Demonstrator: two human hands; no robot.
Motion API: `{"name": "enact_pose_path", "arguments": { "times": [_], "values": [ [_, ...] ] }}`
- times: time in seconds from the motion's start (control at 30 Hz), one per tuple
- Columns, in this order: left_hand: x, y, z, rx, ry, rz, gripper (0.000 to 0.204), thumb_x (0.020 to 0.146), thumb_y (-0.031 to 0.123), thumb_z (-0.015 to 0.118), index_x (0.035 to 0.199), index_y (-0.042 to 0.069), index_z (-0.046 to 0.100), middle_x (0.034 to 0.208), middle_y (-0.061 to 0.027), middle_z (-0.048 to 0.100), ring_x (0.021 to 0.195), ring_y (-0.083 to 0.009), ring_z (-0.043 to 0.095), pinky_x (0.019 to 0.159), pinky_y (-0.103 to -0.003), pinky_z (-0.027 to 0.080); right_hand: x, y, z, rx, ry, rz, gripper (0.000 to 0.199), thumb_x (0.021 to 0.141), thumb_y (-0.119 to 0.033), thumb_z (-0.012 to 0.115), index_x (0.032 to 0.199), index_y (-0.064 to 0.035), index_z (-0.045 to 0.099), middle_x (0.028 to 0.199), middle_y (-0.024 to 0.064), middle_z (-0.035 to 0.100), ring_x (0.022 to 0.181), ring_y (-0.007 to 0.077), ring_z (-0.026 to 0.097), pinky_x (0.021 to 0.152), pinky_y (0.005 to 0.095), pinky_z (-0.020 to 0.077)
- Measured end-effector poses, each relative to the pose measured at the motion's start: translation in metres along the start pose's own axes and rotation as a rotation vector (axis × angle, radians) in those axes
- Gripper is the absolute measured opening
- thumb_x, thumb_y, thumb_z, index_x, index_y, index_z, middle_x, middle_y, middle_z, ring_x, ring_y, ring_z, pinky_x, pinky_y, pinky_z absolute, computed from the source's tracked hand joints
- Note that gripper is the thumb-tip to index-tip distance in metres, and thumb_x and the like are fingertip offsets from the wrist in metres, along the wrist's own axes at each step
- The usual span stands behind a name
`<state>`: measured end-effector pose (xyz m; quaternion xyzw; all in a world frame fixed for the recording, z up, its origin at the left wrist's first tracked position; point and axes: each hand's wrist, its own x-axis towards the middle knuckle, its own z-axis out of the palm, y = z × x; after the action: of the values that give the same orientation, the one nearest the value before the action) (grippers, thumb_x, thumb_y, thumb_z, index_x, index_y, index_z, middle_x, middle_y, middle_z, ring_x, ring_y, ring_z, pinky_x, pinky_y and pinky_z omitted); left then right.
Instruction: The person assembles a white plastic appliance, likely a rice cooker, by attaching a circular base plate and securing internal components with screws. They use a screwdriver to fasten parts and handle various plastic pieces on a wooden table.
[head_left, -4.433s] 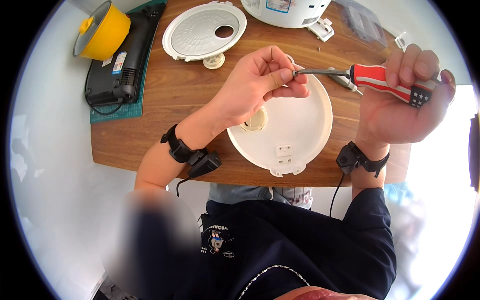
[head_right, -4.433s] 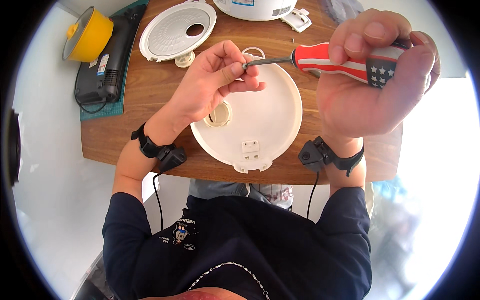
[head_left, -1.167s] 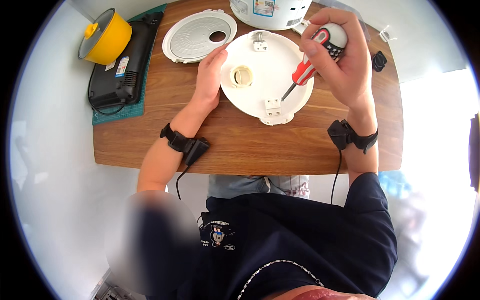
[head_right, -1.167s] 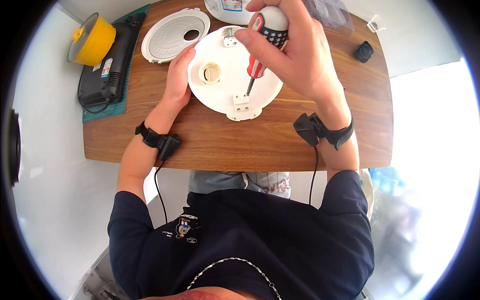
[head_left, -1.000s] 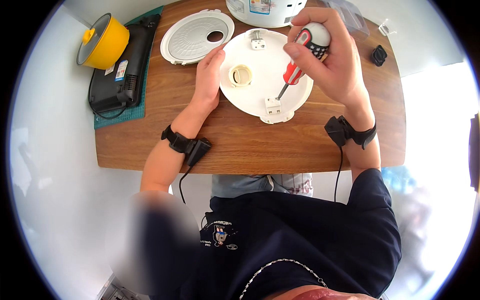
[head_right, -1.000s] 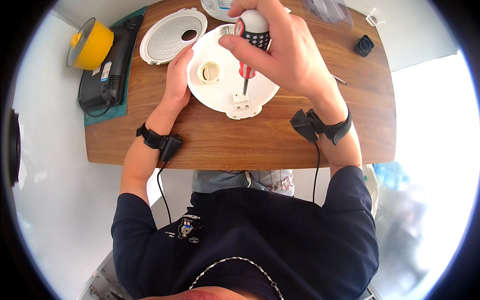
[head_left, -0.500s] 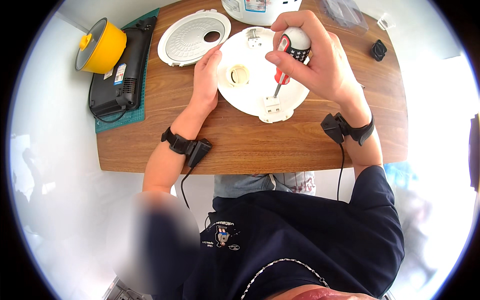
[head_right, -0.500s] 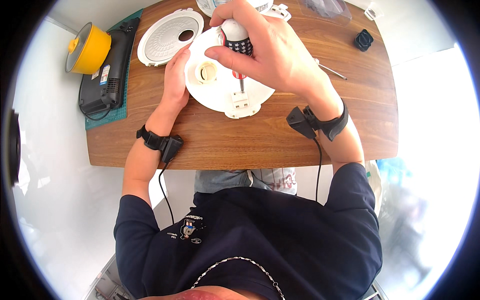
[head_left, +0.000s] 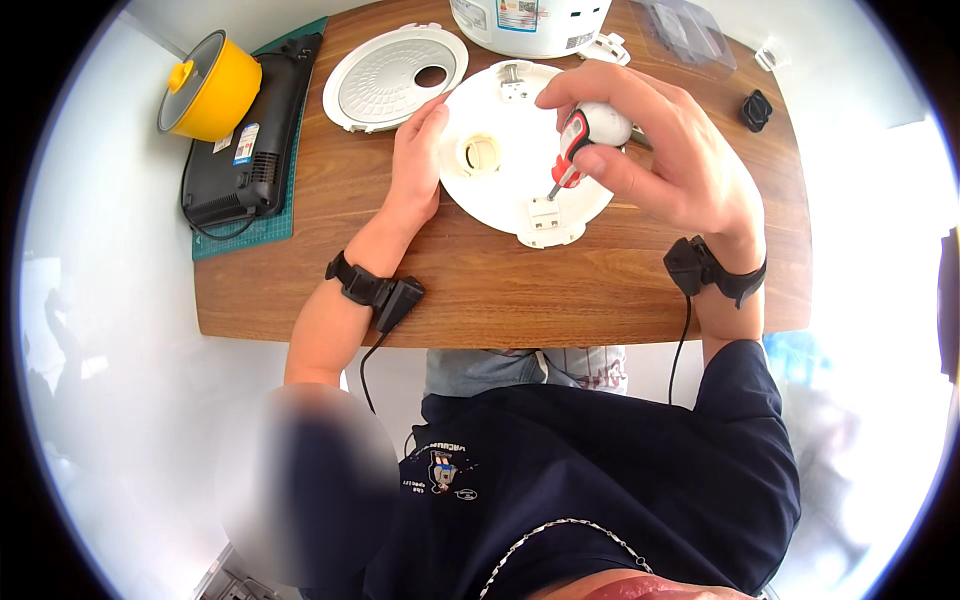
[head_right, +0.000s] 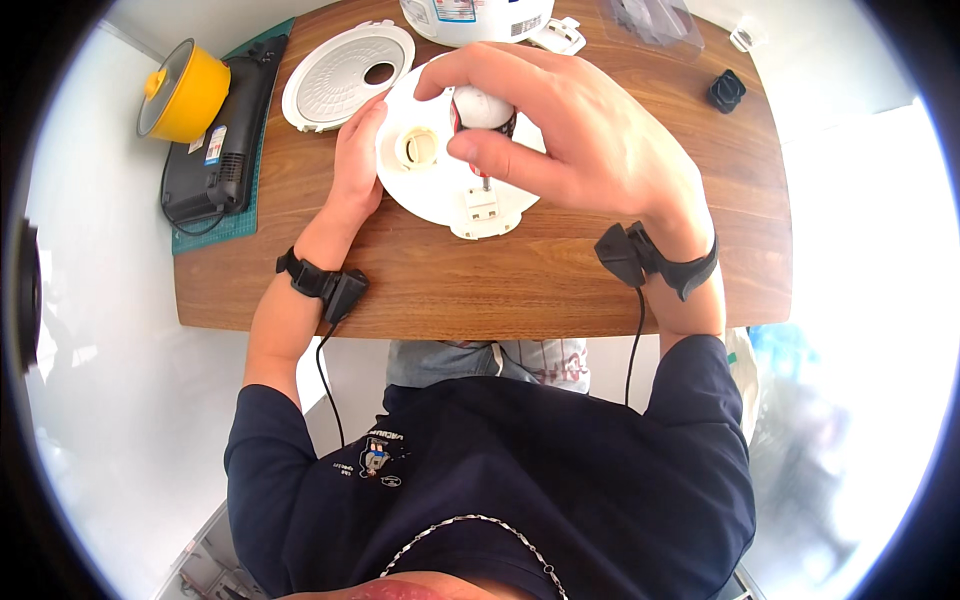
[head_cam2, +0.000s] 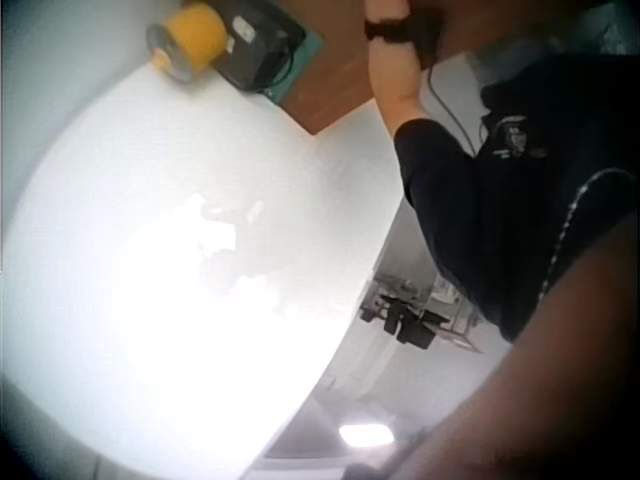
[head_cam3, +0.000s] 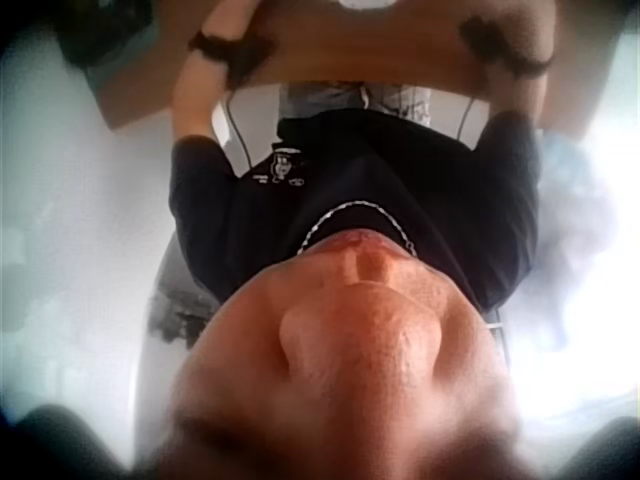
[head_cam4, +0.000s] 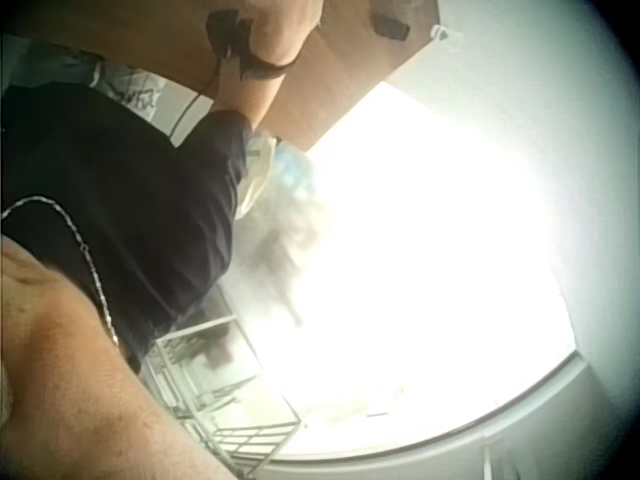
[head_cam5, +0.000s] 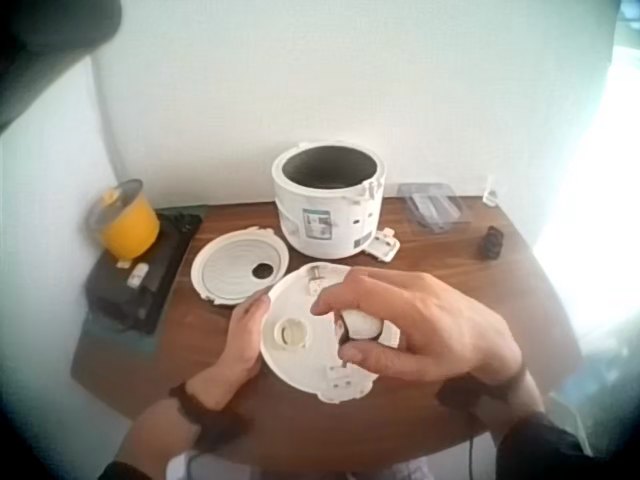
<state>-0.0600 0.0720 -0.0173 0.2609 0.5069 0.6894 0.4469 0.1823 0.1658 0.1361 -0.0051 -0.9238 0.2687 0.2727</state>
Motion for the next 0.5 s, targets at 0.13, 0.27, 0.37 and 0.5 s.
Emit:
{"name": "enact_pose_path", "arguments": {
  "times": [0.13, 0.27, 0.37, 0.5],
  "values": [
    [0.001, -0.002, -0.001, 0.002, 0.019, -0.003, 0.043, 0.107, 0.019, 0.050, 0.141, -0.007, 0.054, 0.131, -0.0134, 0.065, 0.117, -0.0187, 0.063, 0.100, -0.033, 0.050, 0.000, -0.007, -0.004, 0.000, -0.047, -0.079, 0.043, 0.081, -0.002, 0.067, 0.124, 0.0001, 0.062, 0.114, 0.0168, 0.067, 0.104, 0.0329, 0.067, 0.089, 0.0402, 0.0547],
    [0.001, -0.002, -0.001, -0.009, 0.023, -0.016, 0.043, 0.107, 0.019, 0.050, 0.141, -0.006, 0.055, 0.132, -0.0135, 0.065, 0.117, -0.0190, 0.063, 0.100, -0.033, 0.050, -0.001, -0.015, -0.005, 0.068, -0.096, -0.056, 0.045, 0.075, 0.005, 0.071, 0.120, 0.0026, 0.065, 0.115, 0.0162, 0.067, 0.106, 0.0304, 0.068, 0.089, 0.0383, 0.0566],
    [0.000, 0.000, 0.001, -0.012, 0.022, -0.023, 0.042, 0.107, 0.019, 0.050, 0.141, -0.006, 0.055, 0.131, -0.0135, 0.065, 0.117, -0.0192, 0.063, 0.100, -0.033, 0.050, -0.004, -0.012, -0.003, 0.071, -0.103, -0.026, 0.046, 0.076, -0.002, 0.076, 0.120, -0.0104, 0.066, 0.112, 0.0096, 0.067, 0.098, 0.0333, 0.067, 0.081, 0.0396, 0.0566],
    [0.001, -0.002, -0.001, -0.007, 0.017, -0.011, 0.042, 0.107, 0.019, 0.050, 0.140, -0.006, 0.055, 0.131, -0.0135, 0.065, 0.117, -0.0195, 0.063, 0.100, -0.033, 0.050, -0.003, -0.023, -0.004, -0.181, -0.091, -0.005, 0.041, 0.072, 0.002, 0.078, 0.112, -0.0032, 0.070, 0.111, 0.0111, 0.066, 0.092, 0.0261, 0.069, 0.077, 0.0331, 0.0575]
  ]
}}
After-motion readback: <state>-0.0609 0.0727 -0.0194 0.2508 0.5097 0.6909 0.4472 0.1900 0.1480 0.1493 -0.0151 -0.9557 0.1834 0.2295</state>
